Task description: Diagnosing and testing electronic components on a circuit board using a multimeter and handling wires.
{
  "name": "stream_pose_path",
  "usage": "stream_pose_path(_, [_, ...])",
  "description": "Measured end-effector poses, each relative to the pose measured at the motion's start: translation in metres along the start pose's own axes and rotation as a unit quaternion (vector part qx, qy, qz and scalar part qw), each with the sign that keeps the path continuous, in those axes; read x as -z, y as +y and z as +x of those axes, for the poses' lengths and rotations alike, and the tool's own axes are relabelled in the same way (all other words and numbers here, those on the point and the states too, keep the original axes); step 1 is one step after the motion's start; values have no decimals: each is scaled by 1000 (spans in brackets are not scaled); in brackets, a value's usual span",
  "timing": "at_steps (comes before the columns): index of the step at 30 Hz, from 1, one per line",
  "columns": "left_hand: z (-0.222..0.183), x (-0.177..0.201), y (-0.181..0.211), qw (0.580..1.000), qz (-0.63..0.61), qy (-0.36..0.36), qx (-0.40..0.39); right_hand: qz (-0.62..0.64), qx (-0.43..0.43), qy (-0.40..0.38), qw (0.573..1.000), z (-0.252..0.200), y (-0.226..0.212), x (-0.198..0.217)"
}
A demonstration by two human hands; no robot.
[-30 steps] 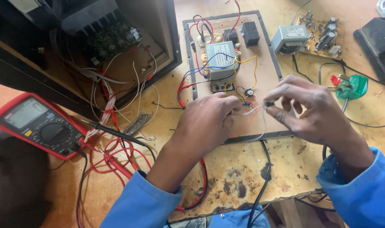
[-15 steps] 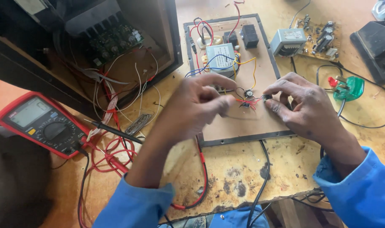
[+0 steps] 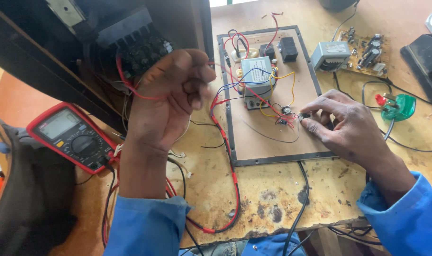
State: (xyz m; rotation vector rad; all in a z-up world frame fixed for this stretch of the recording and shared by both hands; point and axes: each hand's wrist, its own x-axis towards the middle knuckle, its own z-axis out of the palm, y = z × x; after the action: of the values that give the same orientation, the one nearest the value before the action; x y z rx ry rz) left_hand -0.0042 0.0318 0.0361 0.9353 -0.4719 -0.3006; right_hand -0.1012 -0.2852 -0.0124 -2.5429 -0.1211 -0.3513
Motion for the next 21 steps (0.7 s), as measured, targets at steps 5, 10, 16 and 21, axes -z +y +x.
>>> stream_pose_path(5, [0, 14, 2, 983, -180, -6, -24, 6, 2, -3, 1000, 0, 1, 0])
stream_pose_path(10, [6, 7, -17, 969, 1, 227, -103, 9, -4, -1, 1000, 0, 2, -1])
stream_pose_path(16, [-26, -46, -27, 864, 440, 209, -131, -11, -15, -8, 1000, 1, 0, 0])
stream_pose_path(21, [-51, -61, -50, 794, 595, -47, -118, -5, -17, -2, 1000, 0, 0, 0])
